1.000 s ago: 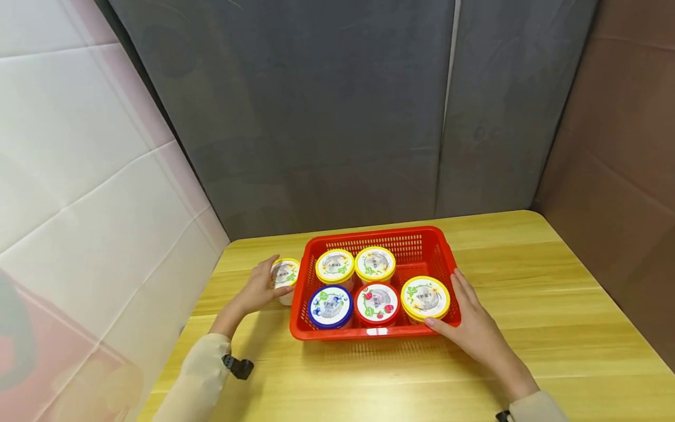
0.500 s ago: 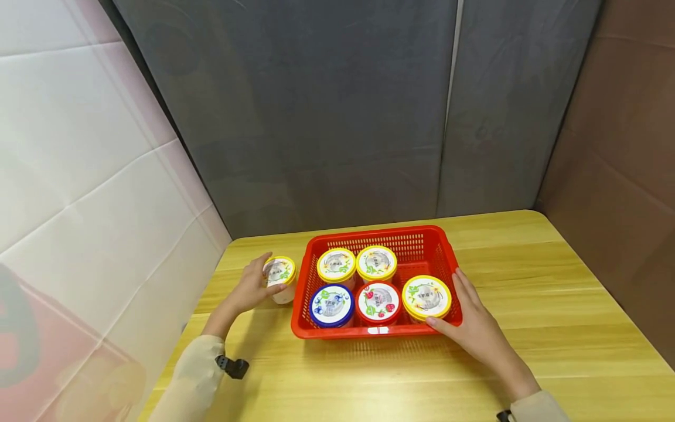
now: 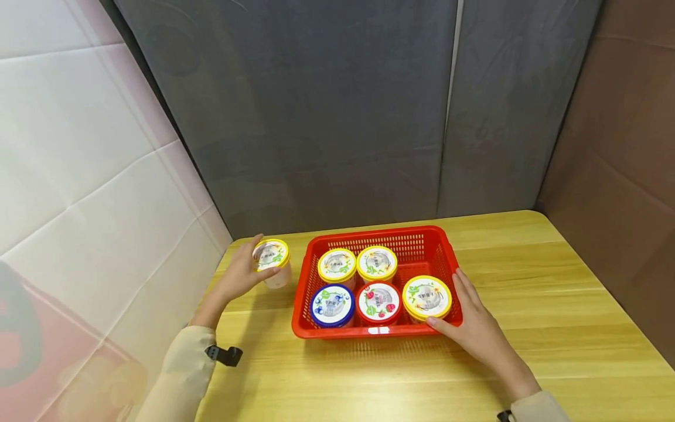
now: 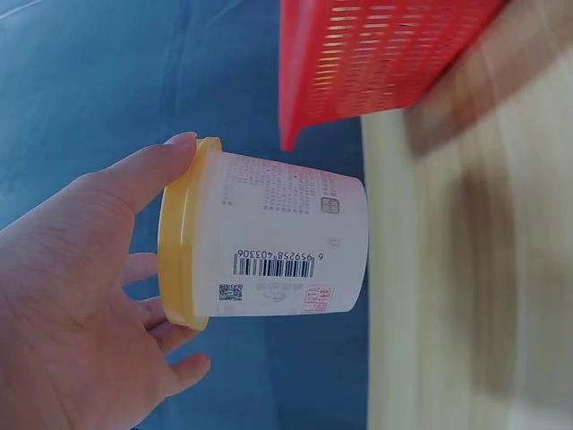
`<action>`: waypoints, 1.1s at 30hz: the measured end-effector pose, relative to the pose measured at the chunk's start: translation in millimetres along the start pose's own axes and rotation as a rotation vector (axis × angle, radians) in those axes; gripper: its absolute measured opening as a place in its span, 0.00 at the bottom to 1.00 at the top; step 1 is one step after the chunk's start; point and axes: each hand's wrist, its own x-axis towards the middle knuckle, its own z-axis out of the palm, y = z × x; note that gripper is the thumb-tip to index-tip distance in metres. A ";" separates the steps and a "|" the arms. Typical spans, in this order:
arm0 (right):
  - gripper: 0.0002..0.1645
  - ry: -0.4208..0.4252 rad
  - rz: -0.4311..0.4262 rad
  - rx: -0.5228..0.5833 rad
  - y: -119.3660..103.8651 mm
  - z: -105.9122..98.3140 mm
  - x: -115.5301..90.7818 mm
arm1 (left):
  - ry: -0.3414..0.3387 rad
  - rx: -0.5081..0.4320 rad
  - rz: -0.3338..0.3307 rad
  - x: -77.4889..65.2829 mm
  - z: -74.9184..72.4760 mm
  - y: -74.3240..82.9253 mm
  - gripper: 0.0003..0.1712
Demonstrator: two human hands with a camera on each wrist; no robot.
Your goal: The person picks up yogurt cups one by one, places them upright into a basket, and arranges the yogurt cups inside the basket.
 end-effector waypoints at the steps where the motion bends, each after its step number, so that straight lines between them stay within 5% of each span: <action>1: 0.70 0.000 0.004 0.000 0.0 -0.1 0.0 | 0.004 -0.001 0.001 1.0 -2.4 2.0 0.55; 14: 0.69 0.008 -0.012 -0.002 -1.3 -0.3 0.9 | 0.007 0.008 0.003 7.0 -15.8 14.4 0.56; 33: 0.69 0.008 0.001 -0.003 -2.3 -0.6 1.1 | 0.017 0.013 0.008 16.7 -13.4 33.7 0.57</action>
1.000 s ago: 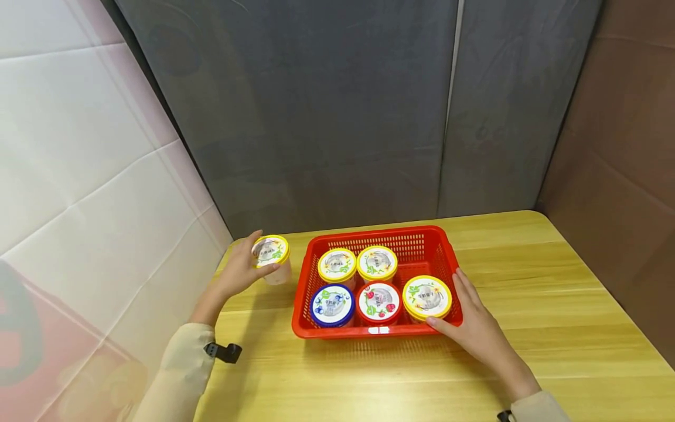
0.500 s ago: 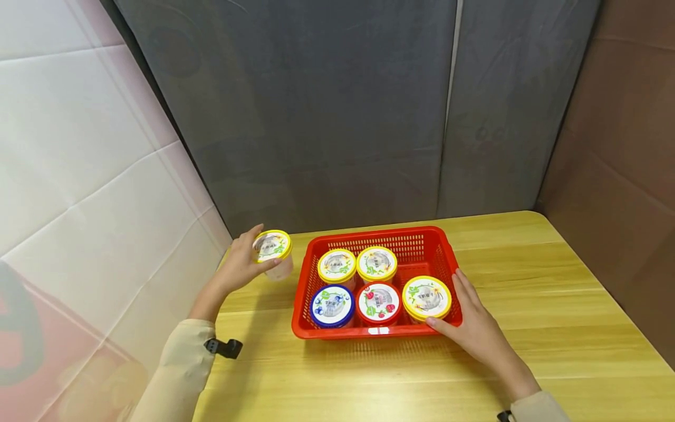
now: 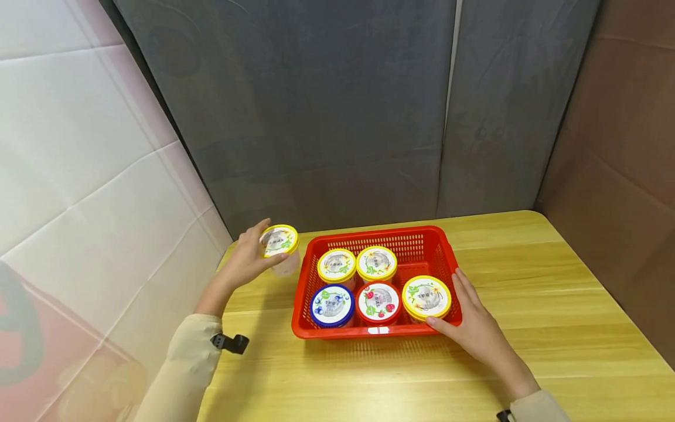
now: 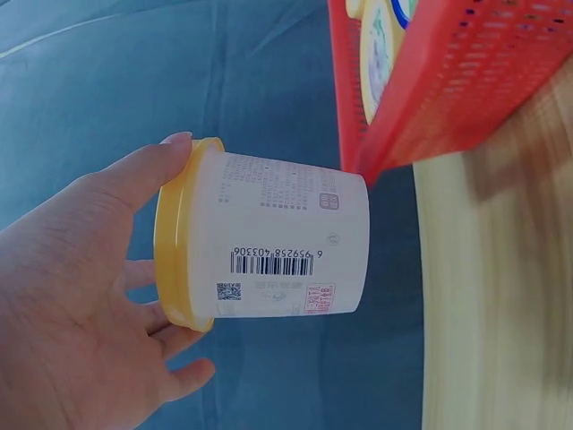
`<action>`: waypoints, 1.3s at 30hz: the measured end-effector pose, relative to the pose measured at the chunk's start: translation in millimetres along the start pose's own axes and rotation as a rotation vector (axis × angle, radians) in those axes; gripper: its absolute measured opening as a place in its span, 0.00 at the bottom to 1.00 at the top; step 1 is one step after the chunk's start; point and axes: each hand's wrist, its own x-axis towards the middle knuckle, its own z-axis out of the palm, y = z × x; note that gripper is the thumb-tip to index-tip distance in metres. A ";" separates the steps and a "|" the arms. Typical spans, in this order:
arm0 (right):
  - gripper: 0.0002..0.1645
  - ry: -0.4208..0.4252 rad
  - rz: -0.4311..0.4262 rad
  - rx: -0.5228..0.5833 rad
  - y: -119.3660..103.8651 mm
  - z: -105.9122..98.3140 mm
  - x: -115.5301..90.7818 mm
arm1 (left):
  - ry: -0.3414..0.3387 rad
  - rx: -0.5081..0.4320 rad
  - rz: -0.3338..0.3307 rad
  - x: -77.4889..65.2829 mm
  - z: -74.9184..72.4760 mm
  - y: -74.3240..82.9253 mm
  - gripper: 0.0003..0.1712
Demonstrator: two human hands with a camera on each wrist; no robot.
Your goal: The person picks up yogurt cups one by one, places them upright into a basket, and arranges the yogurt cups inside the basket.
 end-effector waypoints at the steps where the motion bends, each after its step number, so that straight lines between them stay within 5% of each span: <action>1: 0.69 -0.001 0.000 0.000 0.0 -0.1 0.1 | -0.001 0.002 0.002 1.3 0.4 2.5 0.57; 21: 0.70 -0.012 0.005 0.009 0.8 0.3 0.0 | -0.090 -0.040 0.045 24.4 27.9 64.5 0.57; 39: 0.70 -0.009 0.013 0.007 5.2 0.9 -0.2 | -0.141 0.008 0.232 46.0 60.2 125.2 0.56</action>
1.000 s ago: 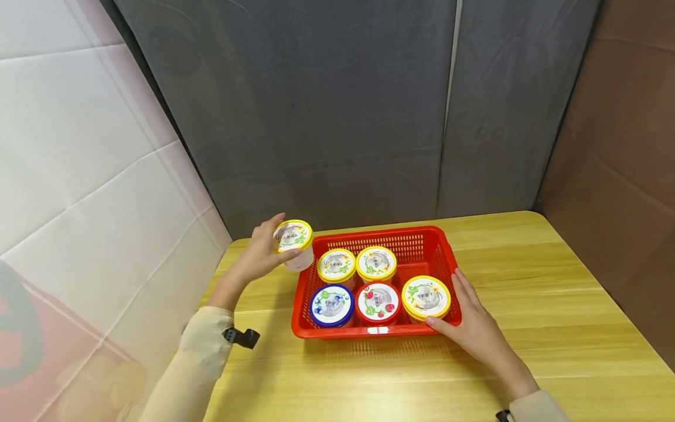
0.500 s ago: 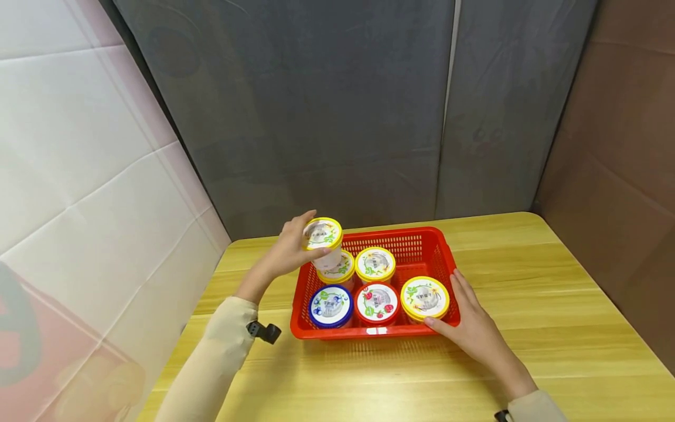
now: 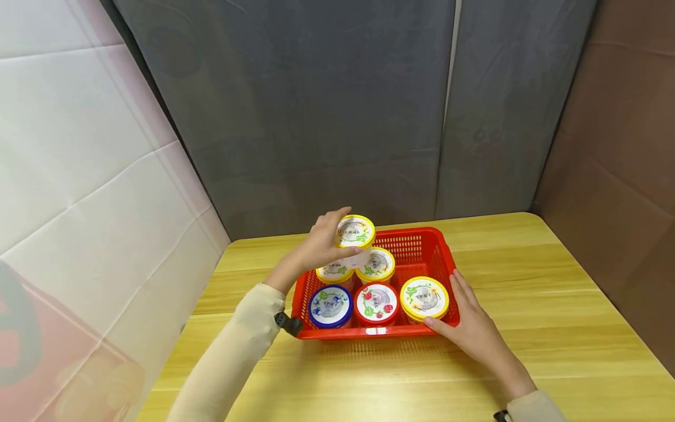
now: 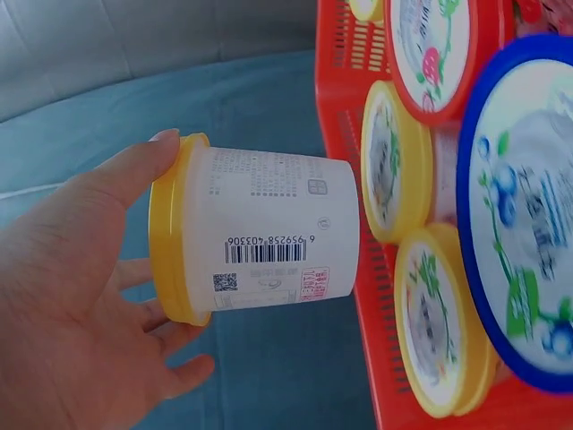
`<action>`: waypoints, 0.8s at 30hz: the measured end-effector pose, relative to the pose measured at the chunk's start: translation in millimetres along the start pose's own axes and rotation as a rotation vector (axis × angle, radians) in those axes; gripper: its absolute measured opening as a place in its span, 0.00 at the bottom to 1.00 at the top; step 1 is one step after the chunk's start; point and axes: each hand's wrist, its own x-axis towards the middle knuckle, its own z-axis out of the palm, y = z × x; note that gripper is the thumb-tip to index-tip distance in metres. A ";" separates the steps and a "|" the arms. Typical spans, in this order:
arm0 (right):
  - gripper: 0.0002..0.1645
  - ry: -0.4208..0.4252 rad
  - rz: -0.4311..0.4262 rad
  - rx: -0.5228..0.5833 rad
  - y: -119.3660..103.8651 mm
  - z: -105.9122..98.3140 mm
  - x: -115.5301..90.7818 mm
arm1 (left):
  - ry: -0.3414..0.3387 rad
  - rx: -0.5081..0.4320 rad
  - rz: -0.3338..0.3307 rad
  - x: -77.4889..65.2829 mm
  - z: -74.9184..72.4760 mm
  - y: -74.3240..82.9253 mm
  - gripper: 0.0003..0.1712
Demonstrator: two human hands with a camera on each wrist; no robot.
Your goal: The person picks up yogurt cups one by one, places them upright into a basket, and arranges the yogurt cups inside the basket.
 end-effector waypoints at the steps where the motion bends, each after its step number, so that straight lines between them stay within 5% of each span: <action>1: 0.70 0.001 -0.002 0.000 0.0 0.1 0.0 | -0.004 0.000 0.005 1.6 1.0 2.7 0.56; 24: 0.71 0.004 0.008 0.009 0.9 0.4 -0.5 | -0.098 0.047 0.115 30.8 34.1 50.5 0.55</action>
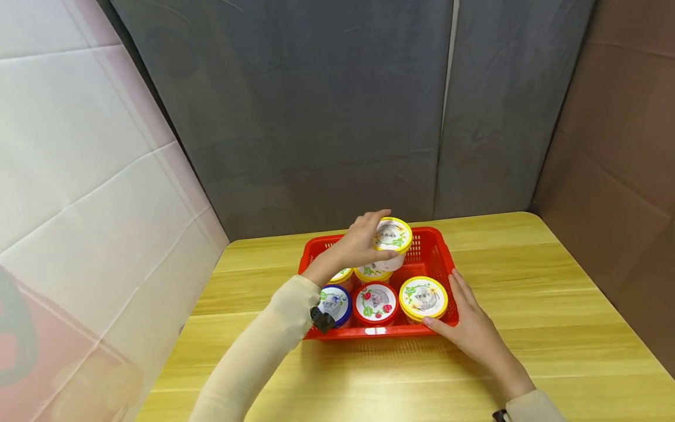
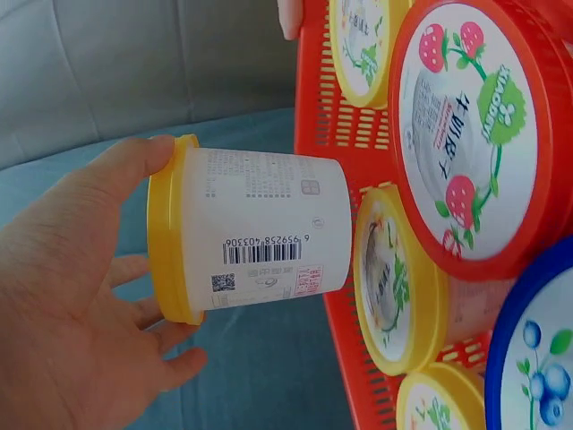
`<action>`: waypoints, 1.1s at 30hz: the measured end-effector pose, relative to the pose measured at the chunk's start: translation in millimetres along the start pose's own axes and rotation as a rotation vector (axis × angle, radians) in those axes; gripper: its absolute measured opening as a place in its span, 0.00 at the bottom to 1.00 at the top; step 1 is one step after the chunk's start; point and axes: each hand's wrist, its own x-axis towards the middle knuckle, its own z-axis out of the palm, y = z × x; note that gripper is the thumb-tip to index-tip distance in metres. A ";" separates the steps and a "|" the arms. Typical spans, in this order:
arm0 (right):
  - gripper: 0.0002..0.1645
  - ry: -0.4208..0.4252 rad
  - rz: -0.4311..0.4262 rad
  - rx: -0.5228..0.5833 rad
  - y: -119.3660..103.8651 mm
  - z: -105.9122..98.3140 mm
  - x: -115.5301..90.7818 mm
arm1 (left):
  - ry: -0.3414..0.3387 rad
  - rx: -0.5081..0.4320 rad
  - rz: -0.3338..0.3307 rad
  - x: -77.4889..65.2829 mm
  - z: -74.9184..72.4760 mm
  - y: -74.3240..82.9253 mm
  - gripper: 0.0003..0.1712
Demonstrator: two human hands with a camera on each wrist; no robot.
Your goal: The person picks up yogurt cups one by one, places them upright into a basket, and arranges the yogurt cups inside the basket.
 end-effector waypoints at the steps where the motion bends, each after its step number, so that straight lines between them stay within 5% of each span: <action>1: 0.71 0.001 -0.001 0.000 0.0 0.1 -0.1 | -0.001 -0.003 0.009 0.9 0.3 1.5 0.55; 14: 0.70 0.012 -0.019 -0.005 -1.8 0.3 -0.2 | -0.017 -0.023 0.053 13.2 9.2 14.1 0.53; 33: 0.68 0.035 -0.028 0.004 -2.0 4.3 -2.3 | -0.061 -0.033 0.028 25.6 29.3 27.1 0.53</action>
